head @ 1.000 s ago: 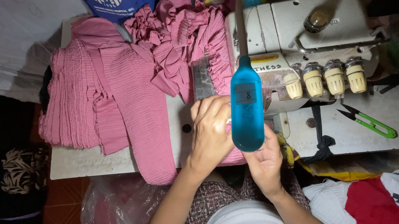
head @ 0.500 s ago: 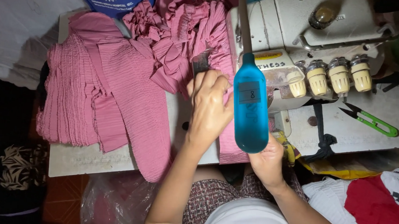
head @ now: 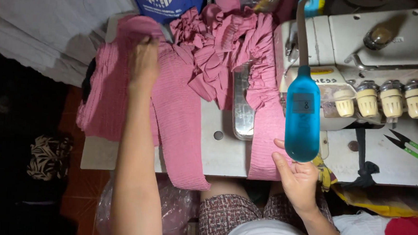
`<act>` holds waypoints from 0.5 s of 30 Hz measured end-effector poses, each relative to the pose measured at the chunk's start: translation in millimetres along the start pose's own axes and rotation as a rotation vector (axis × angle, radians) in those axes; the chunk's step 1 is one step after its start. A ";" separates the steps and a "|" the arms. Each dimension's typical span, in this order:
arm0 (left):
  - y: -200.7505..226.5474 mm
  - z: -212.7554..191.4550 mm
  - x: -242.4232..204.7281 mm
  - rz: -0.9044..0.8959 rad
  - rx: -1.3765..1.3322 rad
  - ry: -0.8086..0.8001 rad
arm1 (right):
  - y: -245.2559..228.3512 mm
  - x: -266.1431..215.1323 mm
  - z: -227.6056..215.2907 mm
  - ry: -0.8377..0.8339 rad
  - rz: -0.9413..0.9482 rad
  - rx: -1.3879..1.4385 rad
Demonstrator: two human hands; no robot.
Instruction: Picking up, aligning, and stacking pink pleated fabric strips on a sewing machine table.
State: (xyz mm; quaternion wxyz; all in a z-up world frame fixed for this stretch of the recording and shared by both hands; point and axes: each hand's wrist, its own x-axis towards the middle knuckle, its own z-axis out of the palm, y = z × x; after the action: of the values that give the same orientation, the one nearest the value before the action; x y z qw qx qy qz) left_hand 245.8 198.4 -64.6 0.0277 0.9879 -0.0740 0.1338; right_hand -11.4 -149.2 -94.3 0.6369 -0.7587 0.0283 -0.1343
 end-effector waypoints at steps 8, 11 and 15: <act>-50.5 51.3 8.7 0.105 0.317 0.243 | 8.6 -0.4 1.1 -0.004 0.010 0.063; -35.5 22.6 -1.5 0.075 0.136 0.161 | 9.2 -0.2 1.7 -0.015 0.017 0.082; -44.9 22.8 -12.9 0.294 0.373 0.290 | 7.8 -0.4 3.7 -0.003 0.066 0.061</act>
State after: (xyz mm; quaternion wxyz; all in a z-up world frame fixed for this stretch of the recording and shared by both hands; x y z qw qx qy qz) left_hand 246.4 242.8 -91.6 -0.1639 0.9251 -0.1858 0.2877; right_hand -9.9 -147.0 -102.5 0.6638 -0.7377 0.0484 -0.1131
